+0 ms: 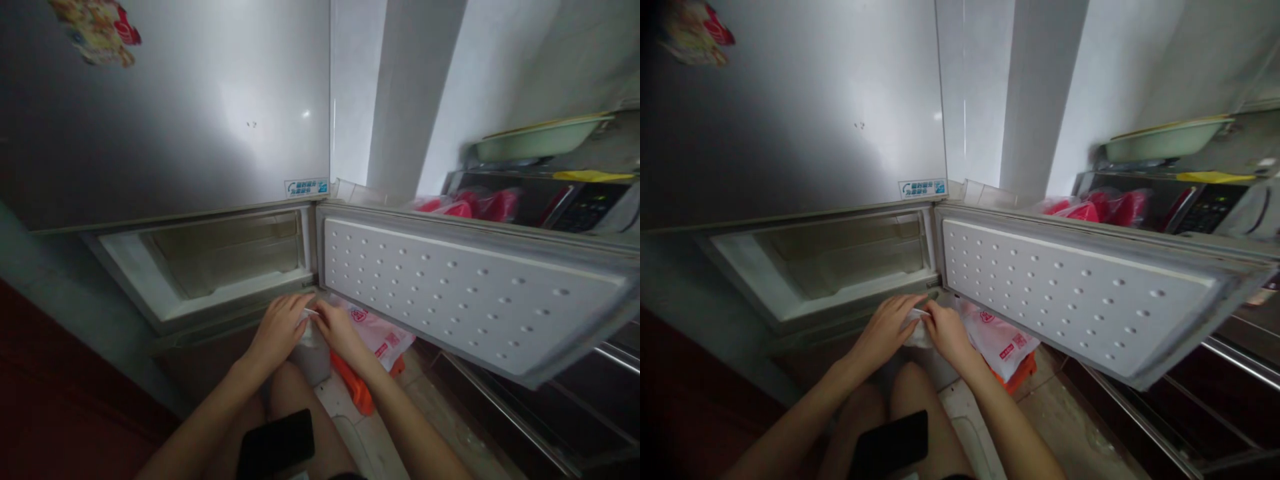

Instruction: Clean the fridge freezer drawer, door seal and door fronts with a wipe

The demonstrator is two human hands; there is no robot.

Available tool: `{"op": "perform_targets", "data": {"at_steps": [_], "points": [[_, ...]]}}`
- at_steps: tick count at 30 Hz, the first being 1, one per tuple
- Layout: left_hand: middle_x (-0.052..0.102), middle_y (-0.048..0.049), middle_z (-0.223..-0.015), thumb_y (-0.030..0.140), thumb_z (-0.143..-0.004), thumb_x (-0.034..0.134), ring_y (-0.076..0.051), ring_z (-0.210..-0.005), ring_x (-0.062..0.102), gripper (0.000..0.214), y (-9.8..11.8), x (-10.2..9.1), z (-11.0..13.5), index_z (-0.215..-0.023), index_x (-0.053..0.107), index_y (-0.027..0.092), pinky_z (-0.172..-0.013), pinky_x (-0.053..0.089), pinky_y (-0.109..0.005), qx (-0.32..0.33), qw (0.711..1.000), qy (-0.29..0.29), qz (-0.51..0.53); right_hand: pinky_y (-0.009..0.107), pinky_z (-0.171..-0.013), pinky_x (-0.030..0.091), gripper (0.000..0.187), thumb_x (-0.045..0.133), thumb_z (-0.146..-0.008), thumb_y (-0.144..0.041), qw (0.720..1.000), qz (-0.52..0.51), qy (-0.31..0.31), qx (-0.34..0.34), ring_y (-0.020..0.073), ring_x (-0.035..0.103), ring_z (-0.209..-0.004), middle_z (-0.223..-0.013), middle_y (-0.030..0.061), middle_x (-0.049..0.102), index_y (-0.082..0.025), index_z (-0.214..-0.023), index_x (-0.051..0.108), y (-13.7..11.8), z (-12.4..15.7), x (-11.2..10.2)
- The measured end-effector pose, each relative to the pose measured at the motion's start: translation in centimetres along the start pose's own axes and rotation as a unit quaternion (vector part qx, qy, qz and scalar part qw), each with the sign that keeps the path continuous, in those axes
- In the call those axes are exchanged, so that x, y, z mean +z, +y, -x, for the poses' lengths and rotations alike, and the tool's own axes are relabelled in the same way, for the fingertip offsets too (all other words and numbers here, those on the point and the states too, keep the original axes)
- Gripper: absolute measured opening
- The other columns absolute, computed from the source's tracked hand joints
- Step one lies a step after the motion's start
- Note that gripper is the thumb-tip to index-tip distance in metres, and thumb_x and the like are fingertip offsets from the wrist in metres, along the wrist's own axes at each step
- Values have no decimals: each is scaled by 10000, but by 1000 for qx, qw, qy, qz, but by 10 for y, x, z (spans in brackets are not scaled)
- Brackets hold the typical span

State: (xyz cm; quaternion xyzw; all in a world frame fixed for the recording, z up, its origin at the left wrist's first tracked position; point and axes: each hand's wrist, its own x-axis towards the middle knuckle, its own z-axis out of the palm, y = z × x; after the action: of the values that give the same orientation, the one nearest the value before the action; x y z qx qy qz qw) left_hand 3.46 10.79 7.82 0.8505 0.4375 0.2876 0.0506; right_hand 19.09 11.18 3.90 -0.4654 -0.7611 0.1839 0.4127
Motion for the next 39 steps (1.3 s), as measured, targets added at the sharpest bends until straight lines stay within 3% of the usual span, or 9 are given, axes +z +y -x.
{"op": "perform_targets", "data": {"at_steps": [9, 14, 20, 24, 28, 31, 33, 35, 39], "points": [[689, -92, -1021, 158, -902, 418, -234, -1006, 638, 283, 24, 9, -8, -1004, 681, 178, -883, 468, -334, -37, 992, -121, -1, 252, -707, 440, 86, 581, -887, -211, 994, 72, 26, 80, 189, 667, -804, -855, 37, 718, -198, -908, 664, 4, 28, -50], [722, -100, -1082, 221, -889, 464, -271, -1037, 661, 276, 34, 22, -11, -1065, 676, 206, -848, 467, -337, -63, 980, -188, -34, 259, -733, 464, 100, 587, -887, -179, 995, 98, -6, 10, 187, 675, -844, -883, 27, 727, -204, -898, 684, 8, 38, -52], [761, -106, -920, 334, -889, 411, -274, -868, 699, 350, 23, 48, -19, -870, 716, 164, -760, 485, -326, -46, 966, -202, 152, 319, -839, 523, 180, 544, -921, -218, 989, 116, 62, -67, 197, 653, -959, -1017, 54, 708, -216, -1057, 662, 12, 56, -84], [753, -111, -877, 439, -795, 503, -307, -839, 689, 368, -20, 53, -31, -867, 695, 133, -755, 521, -383, -137, 950, -110, 259, 345, -907, 529, 271, 486, -935, -172, 953, 174, 205, -136, 184, 630, -1052, -1117, 85, 673, -234, -1163, 619, 16, 79, -151], [715, -132, -1063, 450, -772, 544, -311, -971, 674, 459, -53, 33, -61, -1092, 622, 130, -847, 532, -436, -236, 910, 153, 306, 397, -955, 494, 306, 542, -885, -116, 870, 293, 358, -170, 208, 613, -1106, -1149, 97, 661, -239, -1149, 637, 6, 98, -237], [685, -170, -1123, 368, -845, 470, -310, -1050, 650, 407, -45, 17, -101, -1146, 591, 122, -947, 489, -466, -213, 881, 360, 222, 423, -1002, 448, 244, 563, -869, -133, 785, 351, 475, -186, 224, 620, -1101, -1087, 107, 690, -210, -1065, 687, 4, 98, -299], [674, -205, -1161, 308, -892, 409, -310, -1108, 633, 404, -29, 17, -131, -1174, 596, 88, -1008, 452, -471, -179, 881, 390, 200, 427, -1024, 419, 241, 556, -877, -179, 742, 381, 527, -162, 236, 612, -1121, -1106, 135, 689, -182, -1071, 700, 11, 93, -332], [612, -166, -1320, 265, -920, 379, -243, -1240, 566, 430, -11, 29, -159, -1282, 561, 119, -1080, 405, -376, -137, 891, 380, 209, 432, -1033, 405, 305, 545, -885, -247, 743, 381, 538, -121, 254, 578, -1185, -1191, 162, 658, -159, -1144, 680, 24, 87, -355], [393, -79, -1534, 128, -910, 352, -159, -1432, 315, 527, 9, 66, -193, -1429, 435, 165, -1196, 210, -314, -29, 897, 355, 261, 371, -910, 478, 379, 455, -922, -360, 801, 277, 528, -50, 235, 632, -1107, -1157, 155, 680, -159, -1147, 685, 47, 78, -370]]}}
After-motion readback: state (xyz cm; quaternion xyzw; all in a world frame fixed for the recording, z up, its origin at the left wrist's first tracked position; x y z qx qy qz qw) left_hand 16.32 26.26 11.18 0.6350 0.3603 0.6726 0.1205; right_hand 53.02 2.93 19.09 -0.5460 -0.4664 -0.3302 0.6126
